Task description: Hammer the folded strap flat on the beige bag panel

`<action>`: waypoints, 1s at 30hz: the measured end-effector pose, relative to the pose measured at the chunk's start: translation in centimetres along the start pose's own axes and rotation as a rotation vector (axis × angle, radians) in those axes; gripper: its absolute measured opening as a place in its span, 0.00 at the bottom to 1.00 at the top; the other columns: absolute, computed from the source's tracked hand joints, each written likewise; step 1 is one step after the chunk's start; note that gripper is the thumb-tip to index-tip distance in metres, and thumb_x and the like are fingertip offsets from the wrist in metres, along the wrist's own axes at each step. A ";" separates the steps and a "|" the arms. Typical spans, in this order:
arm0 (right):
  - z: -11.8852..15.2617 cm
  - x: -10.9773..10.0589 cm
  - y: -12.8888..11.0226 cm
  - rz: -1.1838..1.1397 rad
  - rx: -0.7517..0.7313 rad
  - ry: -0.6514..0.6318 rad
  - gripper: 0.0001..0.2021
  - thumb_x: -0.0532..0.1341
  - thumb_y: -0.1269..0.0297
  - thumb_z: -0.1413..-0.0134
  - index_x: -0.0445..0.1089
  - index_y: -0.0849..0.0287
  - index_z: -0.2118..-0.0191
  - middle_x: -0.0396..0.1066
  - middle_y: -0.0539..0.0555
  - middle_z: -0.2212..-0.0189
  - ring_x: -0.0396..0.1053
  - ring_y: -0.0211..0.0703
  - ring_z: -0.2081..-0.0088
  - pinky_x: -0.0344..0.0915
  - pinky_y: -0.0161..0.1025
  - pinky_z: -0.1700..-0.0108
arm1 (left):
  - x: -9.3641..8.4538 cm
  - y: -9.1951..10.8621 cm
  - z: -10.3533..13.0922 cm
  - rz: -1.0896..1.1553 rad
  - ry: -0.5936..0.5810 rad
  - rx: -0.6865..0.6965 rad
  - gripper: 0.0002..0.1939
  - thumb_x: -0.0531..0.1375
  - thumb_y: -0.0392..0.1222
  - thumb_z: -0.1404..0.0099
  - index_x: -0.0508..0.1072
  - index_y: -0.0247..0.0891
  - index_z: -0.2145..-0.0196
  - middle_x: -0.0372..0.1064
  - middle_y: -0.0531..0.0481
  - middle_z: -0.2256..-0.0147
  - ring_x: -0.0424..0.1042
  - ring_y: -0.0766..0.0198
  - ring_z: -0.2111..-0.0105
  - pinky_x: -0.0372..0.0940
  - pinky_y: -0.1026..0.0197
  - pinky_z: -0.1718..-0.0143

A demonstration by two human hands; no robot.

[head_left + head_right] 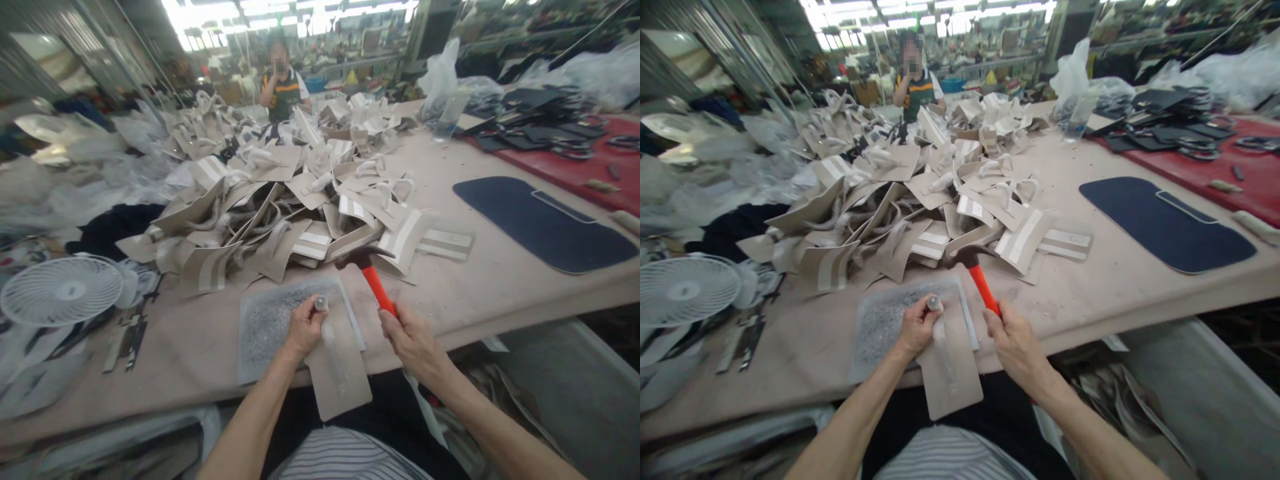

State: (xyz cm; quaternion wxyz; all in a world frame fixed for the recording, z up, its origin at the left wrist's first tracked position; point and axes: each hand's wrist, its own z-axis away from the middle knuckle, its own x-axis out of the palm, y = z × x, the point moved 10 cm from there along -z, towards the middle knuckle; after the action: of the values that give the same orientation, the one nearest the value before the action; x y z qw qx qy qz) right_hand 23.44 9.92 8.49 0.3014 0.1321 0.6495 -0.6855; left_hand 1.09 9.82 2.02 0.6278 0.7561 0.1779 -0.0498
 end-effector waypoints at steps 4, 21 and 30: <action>0.9 0.4 -3.7 0.469 -0.296 -0.022 0.13 0.47 0.57 0.33 0.61 0.57 0.66 0.66 0.51 0.78 0.60 0.39 0.79 0.46 0.38 0.74 | 0.0 0.1 0.1 -0.042 0.000 0.002 0.07 0.60 0.38 0.38 0.76 0.39 0.62 0.74 0.51 0.69 0.71 0.61 0.69 0.62 0.62 0.65; 0.9 1.9 -2.4 0.712 -0.227 -0.188 0.10 0.49 0.63 0.32 0.63 0.57 0.64 0.65 0.50 0.79 0.59 0.39 0.80 0.41 0.38 0.75 | 0.3 -0.3 0.0 -0.019 -0.024 -0.019 0.12 0.60 0.37 0.39 0.77 0.42 0.58 0.74 0.52 0.69 0.71 0.60 0.69 0.63 0.62 0.64; -2.1 1.5 5.7 0.742 0.023 -0.138 0.11 0.49 0.64 0.31 0.65 0.64 0.55 0.71 0.59 0.68 0.70 0.47 0.67 0.56 0.38 0.68 | 0.2 -0.5 0.1 0.006 -0.019 -0.021 0.10 0.61 0.36 0.40 0.77 0.41 0.60 0.77 0.50 0.63 0.74 0.58 0.62 0.66 0.60 0.59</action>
State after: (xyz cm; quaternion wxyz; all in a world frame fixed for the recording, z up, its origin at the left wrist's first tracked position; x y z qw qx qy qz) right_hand 25.19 11.71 2.76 0.5707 0.3152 0.5278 -0.5444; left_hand 1.16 9.90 1.47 0.6375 0.7496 0.1700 -0.0531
